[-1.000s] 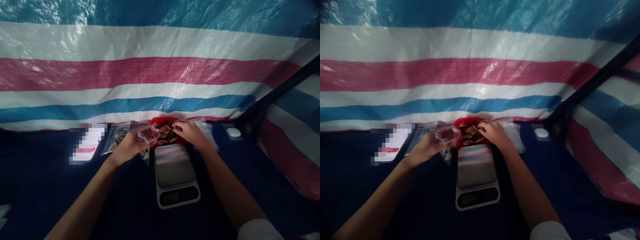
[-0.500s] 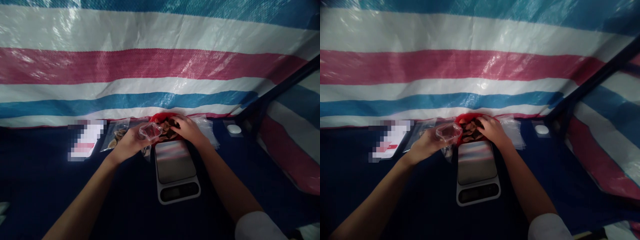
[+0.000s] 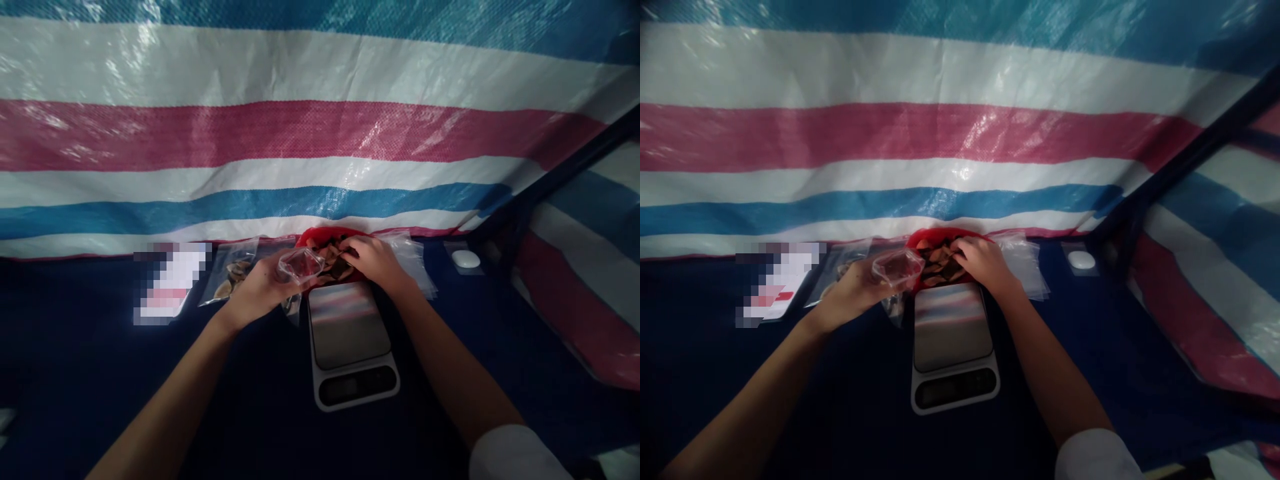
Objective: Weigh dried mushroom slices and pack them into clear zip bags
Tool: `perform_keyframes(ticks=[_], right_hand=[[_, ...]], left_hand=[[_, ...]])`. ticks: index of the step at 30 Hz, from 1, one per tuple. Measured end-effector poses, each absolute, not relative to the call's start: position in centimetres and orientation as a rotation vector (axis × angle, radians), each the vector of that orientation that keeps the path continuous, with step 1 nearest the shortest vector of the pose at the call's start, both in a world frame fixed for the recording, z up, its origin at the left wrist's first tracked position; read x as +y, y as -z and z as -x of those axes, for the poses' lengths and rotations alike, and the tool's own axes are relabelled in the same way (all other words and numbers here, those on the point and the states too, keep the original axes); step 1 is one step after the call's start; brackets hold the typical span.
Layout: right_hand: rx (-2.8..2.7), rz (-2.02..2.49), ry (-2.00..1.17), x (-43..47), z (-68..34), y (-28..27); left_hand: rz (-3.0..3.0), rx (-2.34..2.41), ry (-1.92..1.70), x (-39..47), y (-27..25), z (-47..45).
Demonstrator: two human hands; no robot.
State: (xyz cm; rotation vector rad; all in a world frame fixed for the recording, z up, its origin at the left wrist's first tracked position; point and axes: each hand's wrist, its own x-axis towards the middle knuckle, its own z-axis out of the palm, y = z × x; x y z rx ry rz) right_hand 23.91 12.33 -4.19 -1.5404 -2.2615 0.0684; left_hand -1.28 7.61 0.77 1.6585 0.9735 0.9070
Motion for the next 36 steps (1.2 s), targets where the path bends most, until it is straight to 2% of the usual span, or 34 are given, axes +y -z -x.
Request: perform_keyframes(ticks=[11,20,26,36], right_hand=[[-2.248,1.499,-0.104,12.7,-24.4,4.4],[-1.903,1.173,-0.529,10.8,-24.1,0.5],[-1.902,1.053,-0.692,8.8,-22.8,-1.8],[-2.198,0.995,-0.460,7.4,-21.4,-3.1]], left_hand=[[-1.588,0.983,-0.880,7.7,-0.4,1.3],[-1.584,0.926,-0.911,7.4,0.5,0.5],[-1.647,0.905,-0.965,6.9,1.4,-0.1],[-1.680,0.892,-0.949,6.7,1.3,-1.1]])
